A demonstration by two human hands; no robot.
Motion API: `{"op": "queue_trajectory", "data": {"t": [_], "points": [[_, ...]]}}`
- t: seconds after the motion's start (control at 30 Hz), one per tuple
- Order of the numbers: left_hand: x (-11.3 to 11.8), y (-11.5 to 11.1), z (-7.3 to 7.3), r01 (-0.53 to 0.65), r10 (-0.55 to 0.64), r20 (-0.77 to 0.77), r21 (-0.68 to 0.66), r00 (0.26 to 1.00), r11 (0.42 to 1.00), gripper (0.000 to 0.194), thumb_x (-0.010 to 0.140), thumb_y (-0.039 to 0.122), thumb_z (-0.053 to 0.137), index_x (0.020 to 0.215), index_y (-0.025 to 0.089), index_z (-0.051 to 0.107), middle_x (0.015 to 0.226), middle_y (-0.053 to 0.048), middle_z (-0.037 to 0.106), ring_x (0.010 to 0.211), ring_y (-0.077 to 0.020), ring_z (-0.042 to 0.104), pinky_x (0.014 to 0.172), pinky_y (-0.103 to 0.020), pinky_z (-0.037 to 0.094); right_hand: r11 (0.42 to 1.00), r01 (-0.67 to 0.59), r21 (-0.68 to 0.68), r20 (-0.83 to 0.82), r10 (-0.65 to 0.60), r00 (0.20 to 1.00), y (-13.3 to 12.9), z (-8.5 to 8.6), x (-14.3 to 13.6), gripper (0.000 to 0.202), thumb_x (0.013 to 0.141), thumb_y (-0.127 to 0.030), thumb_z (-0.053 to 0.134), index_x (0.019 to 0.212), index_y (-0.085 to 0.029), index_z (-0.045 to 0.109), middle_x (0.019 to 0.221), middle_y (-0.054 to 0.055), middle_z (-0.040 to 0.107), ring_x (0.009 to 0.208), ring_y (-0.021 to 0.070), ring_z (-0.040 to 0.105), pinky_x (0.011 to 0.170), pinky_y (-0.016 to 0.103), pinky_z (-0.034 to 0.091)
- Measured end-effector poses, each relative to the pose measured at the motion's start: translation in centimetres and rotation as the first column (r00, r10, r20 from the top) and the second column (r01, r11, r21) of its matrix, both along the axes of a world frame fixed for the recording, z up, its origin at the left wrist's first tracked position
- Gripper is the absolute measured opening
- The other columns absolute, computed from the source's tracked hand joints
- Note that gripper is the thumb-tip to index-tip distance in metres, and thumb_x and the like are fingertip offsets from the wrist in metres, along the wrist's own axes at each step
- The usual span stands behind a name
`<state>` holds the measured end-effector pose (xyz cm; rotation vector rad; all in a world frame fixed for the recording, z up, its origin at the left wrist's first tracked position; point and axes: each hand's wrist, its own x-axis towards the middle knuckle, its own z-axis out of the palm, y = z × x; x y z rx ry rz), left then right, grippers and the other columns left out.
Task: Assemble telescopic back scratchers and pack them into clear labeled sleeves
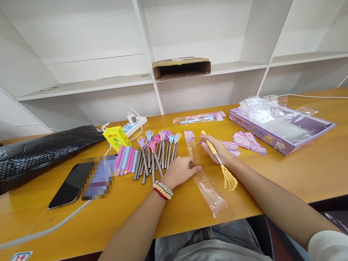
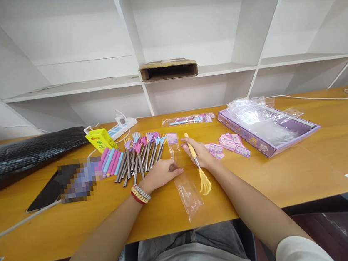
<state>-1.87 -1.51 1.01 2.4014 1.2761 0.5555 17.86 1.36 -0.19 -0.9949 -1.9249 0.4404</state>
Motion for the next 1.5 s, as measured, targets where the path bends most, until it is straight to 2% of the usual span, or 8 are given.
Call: {"op": "queue_trajectory", "data": {"t": [0.2,0.33,0.53,0.63,0.73,0.9,1.2,1.5], "points": [[0.2,-0.1,-0.8,-0.083,0.116,-0.201,0.163,0.973,0.983,0.054,0.076,0.062,0.048,0.105,0.016,0.055,0.078,-0.009,0.064,0.076,-0.0248,0.062,0.062,-0.029,0.040,0.995,-0.091,-0.039,0.006,0.091,0.996,-0.5,0.3,-0.1,0.035,0.089,-0.037,0.044,0.119,-0.020,0.046,0.107,0.008,0.062,0.098,0.0175,0.059,0.087,0.033,0.046],[0.2,0.0,-0.9,-0.172,0.210,-0.189,0.200,0.959,0.965,0.078,0.070,0.066,0.052,0.126,0.013,0.039,0.083,-0.011,0.064,0.078,-0.0267,0.063,0.062,-0.029,0.041,0.997,-0.074,-0.007,0.011,0.074,0.997,-0.6,0.3,-0.4,0.038,0.086,-0.037,0.048,0.120,-0.022,0.045,0.112,0.008,0.060,0.098,0.0180,0.058,0.086,0.034,0.047],[0.1,0.2,-0.7,-0.164,0.201,-0.082,0.329,0.976,0.930,0.096,0.064,0.060,0.063,0.138,0.016,0.021,0.106,-0.013,0.056,0.091,-0.0253,0.059,0.069,-0.029,0.042,1.000,0.005,0.023,-0.026,-0.005,1.000,0.0,0.0,-0.4,0.038,0.085,-0.037,0.050,0.120,-0.023,0.045,0.112,0.007,0.060,0.097,0.0181,0.058,0.087,0.035,0.047],[0.0,0.2,-0.3,-0.135,0.168,-0.054,0.382,0.984,0.914,0.084,0.065,0.055,0.065,0.133,0.018,0.033,0.112,-0.013,0.051,0.099,-0.0266,0.055,0.079,-0.033,0.042,0.999,0.045,0.004,0.002,-0.045,0.999,0.4,-0.5,-0.3,0.039,0.085,-0.037,0.049,0.121,-0.021,0.045,0.112,0.009,0.059,0.101,0.0197,0.058,0.088,0.036,0.046],[0.0,-0.1,0.1,-0.060,0.077,-0.030,0.383,0.997,0.922,0.050,0.076,0.047,0.058,0.118,0.020,0.050,0.106,-0.010,0.054,0.101,-0.0252,0.052,0.087,-0.038,0.040,0.990,0.138,-0.035,0.052,-0.136,0.989,1.0,-1.1,-0.2,0.041,0.083,-0.037,0.052,0.120,-0.021,0.047,0.108,0.008,0.062,0.099,0.0203,0.059,0.088,0.037,0.046],[0.2,-0.6,0.3,0.152,-0.131,-0.099,0.251,0.986,0.956,0.023,0.085,0.034,0.046,0.094,0.019,0.061,0.090,-0.006,0.062,0.090,-0.0205,0.056,0.084,-0.035,0.041,0.953,0.252,-0.168,0.044,-0.248,0.968,1.6,-1.4,0.2,0.037,0.078,-0.034,0.054,0.113,-0.022,0.049,0.089,0.002,0.067,0.078,0.0178,0.063,0.076,0.034,0.049],[0.3,-1.1,0.9,0.151,-0.156,0.013,0.205,0.988,0.967,0.041,0.076,0.030,0.056,0.115,0.020,0.051,0.109,-0.008,0.060,0.102,-0.0238,0.054,0.090,-0.037,0.039,0.901,0.405,-0.155,0.131,-0.387,0.913,1.7,-1.1,0.4,0.029,0.074,-0.039,0.055,0.096,-0.019,0.052,0.059,-0.002,0.057,0.053,0.0151,0.052,0.055,0.026,0.038],[0.4,-1.1,0.9,0.106,-0.147,0.140,0.266,0.979,0.958,0.029,0.085,0.038,0.047,0.106,0.020,0.057,0.098,-0.006,0.064,0.091,-0.0198,0.058,0.085,-0.035,0.040,0.844,0.507,-0.173,0.148,-0.487,0.861,2.0,-1.5,0.8,0.032,0.073,-0.034,0.052,0.100,-0.019,0.046,0.056,-0.002,0.052,0.052,0.0173,0.050,0.051,0.026,0.033]]}}
